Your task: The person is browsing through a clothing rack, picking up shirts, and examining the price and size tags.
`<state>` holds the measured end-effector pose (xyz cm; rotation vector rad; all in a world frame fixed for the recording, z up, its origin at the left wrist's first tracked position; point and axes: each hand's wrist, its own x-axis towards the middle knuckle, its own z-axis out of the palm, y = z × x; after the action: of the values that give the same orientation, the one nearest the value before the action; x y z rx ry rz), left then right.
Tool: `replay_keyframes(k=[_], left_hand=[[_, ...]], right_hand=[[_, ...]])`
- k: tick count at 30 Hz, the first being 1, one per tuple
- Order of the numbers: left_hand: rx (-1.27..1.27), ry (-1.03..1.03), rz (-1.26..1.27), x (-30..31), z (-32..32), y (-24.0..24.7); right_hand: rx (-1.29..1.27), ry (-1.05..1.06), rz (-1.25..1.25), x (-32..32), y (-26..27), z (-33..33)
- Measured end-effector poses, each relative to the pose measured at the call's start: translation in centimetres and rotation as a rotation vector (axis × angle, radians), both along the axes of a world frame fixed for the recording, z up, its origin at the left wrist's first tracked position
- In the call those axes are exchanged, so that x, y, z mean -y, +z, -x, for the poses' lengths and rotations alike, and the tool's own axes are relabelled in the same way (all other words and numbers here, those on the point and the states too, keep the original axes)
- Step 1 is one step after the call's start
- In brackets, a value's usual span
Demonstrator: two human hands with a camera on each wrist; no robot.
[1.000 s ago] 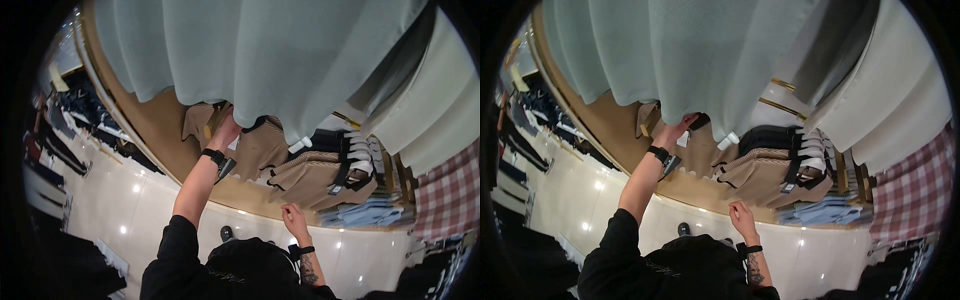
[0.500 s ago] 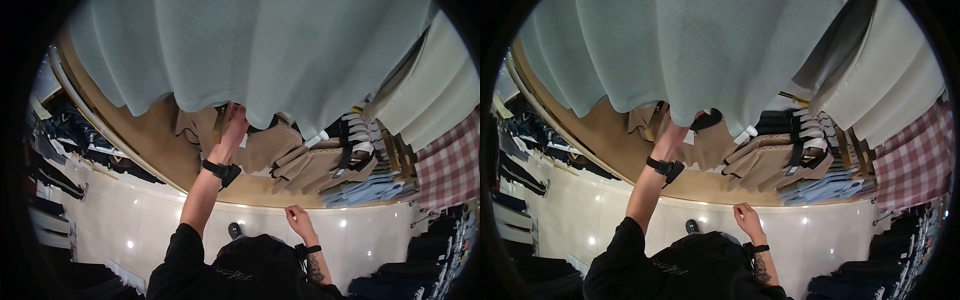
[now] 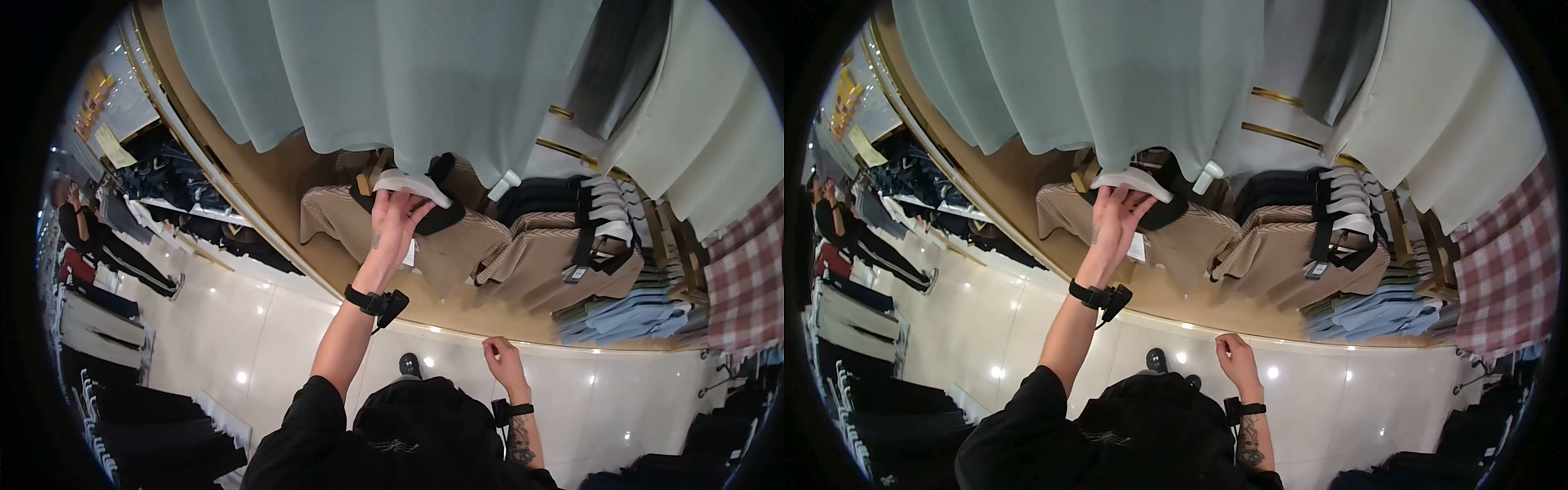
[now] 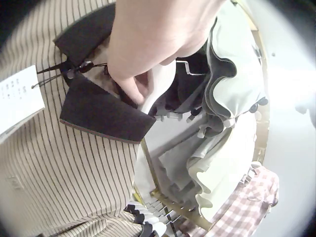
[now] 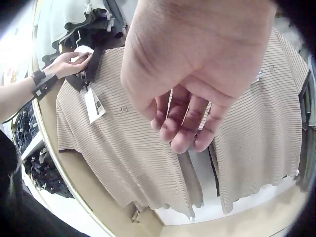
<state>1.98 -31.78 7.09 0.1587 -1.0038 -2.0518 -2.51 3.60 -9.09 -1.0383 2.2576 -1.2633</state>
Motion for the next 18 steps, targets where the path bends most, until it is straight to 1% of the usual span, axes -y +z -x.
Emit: replay_keyframes(k=[5,8,12,14,16,18], left_hand=[[0.015,0.066,-0.043,-0.9,-2.7,-0.8],[0.006,0.105,-0.08,-0.8,-4.0,-1.5],[-0.011,0.13,-0.097,-0.6,-5.5,-2.5],[-0.011,0.116,-0.121,-0.6,-5.8,-2.8],[-0.018,0.08,-0.135,-0.1,-5.8,-4.3],[-0.016,0.04,-0.145,0.3,-5.8,-5.1]], right_hand=[[0.052,0.075,-0.004,-0.8,-2.4,-1.7],[0.069,0.129,-0.004,-0.2,-3.4,-2.5],[0.064,0.156,-0.034,1.0,-2.6,-3.4],[0.035,0.134,-0.025,2.0,-1.8,-3.3],[-0.015,0.096,-0.012,2.9,-1.0,-3.5],[-0.007,0.044,0.0,4.2,0.2,-3.9]])
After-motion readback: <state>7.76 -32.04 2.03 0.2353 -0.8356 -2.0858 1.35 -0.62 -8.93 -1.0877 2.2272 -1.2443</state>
